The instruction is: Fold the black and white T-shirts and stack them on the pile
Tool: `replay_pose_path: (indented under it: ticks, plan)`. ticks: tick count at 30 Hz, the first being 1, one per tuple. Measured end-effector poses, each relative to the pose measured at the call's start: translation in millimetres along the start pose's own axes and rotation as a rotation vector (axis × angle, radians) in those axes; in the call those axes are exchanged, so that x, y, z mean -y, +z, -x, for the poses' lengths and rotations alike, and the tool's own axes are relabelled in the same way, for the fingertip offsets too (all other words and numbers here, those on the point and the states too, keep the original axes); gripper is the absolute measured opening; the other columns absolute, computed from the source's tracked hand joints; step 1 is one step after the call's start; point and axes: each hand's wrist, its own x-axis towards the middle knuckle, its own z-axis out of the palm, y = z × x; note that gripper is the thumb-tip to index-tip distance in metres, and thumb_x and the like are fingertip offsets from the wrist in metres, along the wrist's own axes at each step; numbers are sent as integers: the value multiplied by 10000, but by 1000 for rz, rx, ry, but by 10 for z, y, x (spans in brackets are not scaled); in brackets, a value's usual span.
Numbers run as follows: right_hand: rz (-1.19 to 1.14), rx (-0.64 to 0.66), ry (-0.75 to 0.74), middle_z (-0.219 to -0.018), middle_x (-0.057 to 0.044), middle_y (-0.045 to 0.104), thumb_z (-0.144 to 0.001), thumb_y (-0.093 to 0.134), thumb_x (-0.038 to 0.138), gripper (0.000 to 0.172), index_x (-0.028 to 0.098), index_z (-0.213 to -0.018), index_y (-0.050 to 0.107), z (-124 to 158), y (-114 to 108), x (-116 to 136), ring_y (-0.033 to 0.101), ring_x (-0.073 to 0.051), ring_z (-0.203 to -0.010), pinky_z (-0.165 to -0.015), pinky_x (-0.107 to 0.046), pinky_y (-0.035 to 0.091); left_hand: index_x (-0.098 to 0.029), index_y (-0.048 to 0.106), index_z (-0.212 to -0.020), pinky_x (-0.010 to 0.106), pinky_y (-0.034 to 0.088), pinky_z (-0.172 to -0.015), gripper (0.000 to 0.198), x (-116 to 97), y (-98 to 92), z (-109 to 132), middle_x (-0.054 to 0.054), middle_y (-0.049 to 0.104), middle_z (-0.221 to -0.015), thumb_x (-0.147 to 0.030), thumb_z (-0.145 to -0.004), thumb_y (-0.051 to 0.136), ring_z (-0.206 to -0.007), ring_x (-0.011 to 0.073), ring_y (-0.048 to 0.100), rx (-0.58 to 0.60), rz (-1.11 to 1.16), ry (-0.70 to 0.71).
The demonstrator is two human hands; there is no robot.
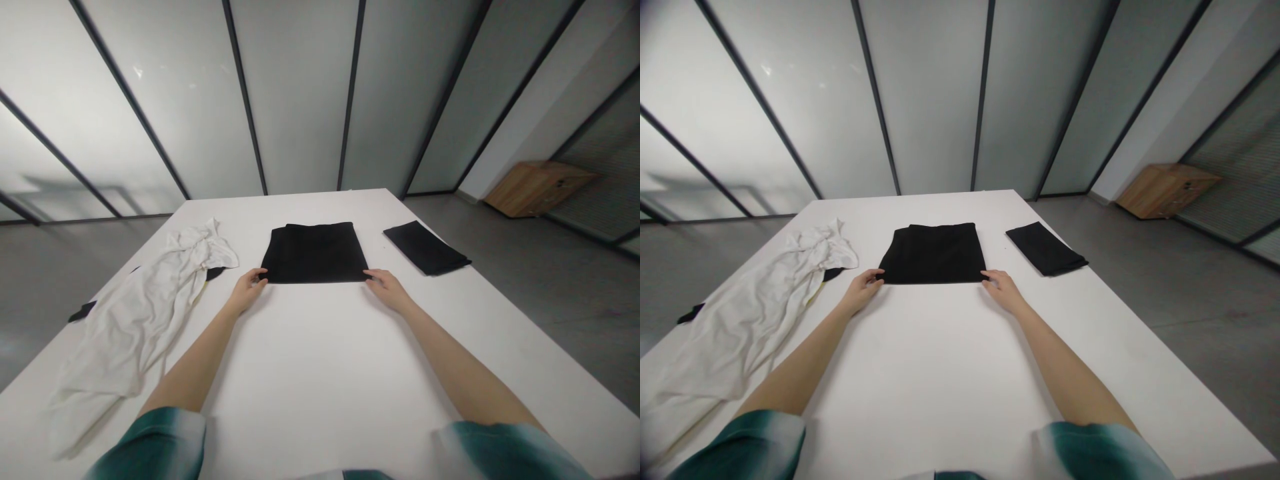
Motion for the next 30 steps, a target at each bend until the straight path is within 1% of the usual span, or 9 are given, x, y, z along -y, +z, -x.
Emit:
replay_pose_path:
  ticks: [4, 8, 13, 18, 21, 25, 28, 30]
  plan:
    - [4, -17, -28, -1092, -112, 719, -829, 544, 382, 365, 212, -1088, 737, -29, 11, -57, 622, -284, -1057, -980, -452, 458, -177, 654, -1075, 336, 494, -805, 410, 39, 14, -26, 23, 633, -822, -429, -762, 573, -803, 196, 604, -21, -19, 9]
    - [13, -20, -51, -1006, -97, 722, -836, 558, 349, 319, 217, -1063, 739, -50, 21, -116, 643, -263, -972, -914, -428, 495, -183, 655, -1053, 354, 485, -813, 379, 107, 51, -56, 23, 616, -821, -413, -764, 570, -802, 200, 587, -38, -53, 31]
    - [45, -24, -43, -959, -92, 712, -850, 545, 338, 316, 213, -1069, 735, -45, 25, -146, 642, -257, -948, -865, -409, 513, -181, 646, -1064, 354, 481, -813, 385, 134, 60, -63, 27, 614, -833, -426, -781, 557, -804, 199, 583, -24, -66, 58]
    - [69, -15, -48, -969, -86, 702, -865, 539, 336, 323, 220, -1101, 726, -33, 24, -151, 642, -249, -943, -870, -401, 514, -182, 634, -1094, 339, 486, -777, 386, 107, 44, -40, 18, 606, -821, -408, -791, 557, -770, 188, 578, -14, -94, 52]
    - [78, -20, -91, -1038, -101, 688, -877, 525, 343, 358, 210, -1154, 709, -32, 45, -189, 644, -249, -987, -922, -412, 506, -177, 607, -1175, 338, 500, -771, 434, 106, 48, -33, 30, 630, -877, -350, -778, 571, -785, 191, 593, 3, -127, 75]
    - [174, -47, -129, -1279, -122, 625, -878, 524, 351, 446, 213, -1285, 644, -25, 84, -238, 578, -271, -1190, -1040, -448, 445, -151, 556, -1274, 386, 504, -878, 523, 124, 83, -42, 103, 645, -1083, -251, -761, 558, -942, 232, 617, -26, -209, 181]
    - [319, 13, -104, -1360, -132, 596, -879, 532, 353, 505, 206, -1358, 593, -5, 93, -206, 527, -306, -1263, -1058, -501, 414, -146, 523, -1319, 434, 467, -974, 554, 96, 108, -32, 141, 631, -1165, -233, -773, 562, -1059, 275, 601, -72, -344, 224]
    - [406, 54, -84, -1348, -138, 610, -887, 526, 349, 496, 192, -1352, 599, 10, 85, -142, 525, -320, -1259, -1047, -519, 411, -153, 516, -1319, 445, 454, -989, 539, 41, 114, -6, 147, 639, -1159, -247, -791, 569, -1082, 294, 599, -96, -447, 197]
